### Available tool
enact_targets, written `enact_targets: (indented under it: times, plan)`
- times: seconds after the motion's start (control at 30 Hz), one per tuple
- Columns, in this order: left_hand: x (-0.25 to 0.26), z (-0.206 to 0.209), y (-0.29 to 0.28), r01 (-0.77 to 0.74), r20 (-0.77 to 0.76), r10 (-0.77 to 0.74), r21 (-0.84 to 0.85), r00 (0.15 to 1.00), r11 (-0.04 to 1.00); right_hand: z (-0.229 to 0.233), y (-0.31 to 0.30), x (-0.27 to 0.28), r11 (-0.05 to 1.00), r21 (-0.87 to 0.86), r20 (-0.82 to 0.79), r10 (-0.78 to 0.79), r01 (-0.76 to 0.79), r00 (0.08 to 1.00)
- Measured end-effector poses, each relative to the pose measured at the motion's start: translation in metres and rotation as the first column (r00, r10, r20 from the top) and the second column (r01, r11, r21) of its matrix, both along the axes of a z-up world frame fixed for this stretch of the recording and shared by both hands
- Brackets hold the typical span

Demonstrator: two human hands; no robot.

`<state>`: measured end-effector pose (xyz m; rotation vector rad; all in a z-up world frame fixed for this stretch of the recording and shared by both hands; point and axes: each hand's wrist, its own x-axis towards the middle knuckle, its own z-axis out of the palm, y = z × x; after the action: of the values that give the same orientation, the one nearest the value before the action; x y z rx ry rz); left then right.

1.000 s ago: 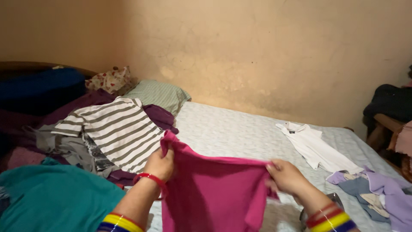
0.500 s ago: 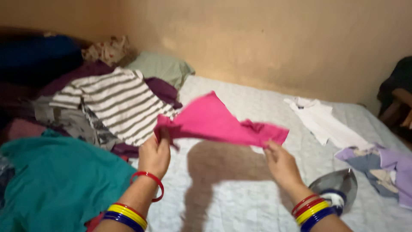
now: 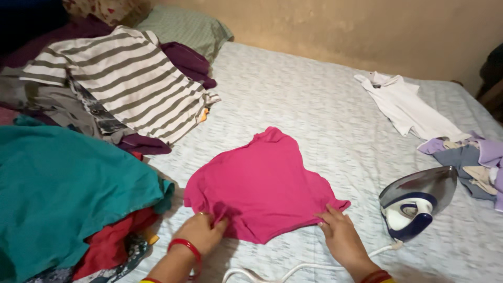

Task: The person irons a teal t-shirt and then a pink t-shirt on a bed. They smooth the fabric, use an iron to press each garment, and fold them after ironing.

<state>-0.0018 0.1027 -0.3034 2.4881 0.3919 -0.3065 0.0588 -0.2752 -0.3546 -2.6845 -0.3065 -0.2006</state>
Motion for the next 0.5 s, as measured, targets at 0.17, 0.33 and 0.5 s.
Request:
enact_targets:
  times: [0.17, 0.33, 0.5]
  plan:
    - [-0.002, 0.037, 0.008, 0.169, -0.21, -0.134, 0.157, 0.968, 0.973, 0.029, 0.009, -0.008, 0.963, -0.26, -0.172, -0.119, 0.072, 0.978]
    - [-0.004, 0.066, 0.003, 0.221, -0.211, -0.158, 0.319, 0.965, 0.922, 0.076, 0.03, -0.007, 0.948, -0.265, -0.375, -0.272, 0.179, 0.886]
    - [0.008, 0.062, -0.008, 0.087, 0.076, -0.109, 0.247, 0.991, 0.965, 0.067, 0.028, 0.011, 0.874, -0.181, -0.229, -0.484, 0.451, 0.845]
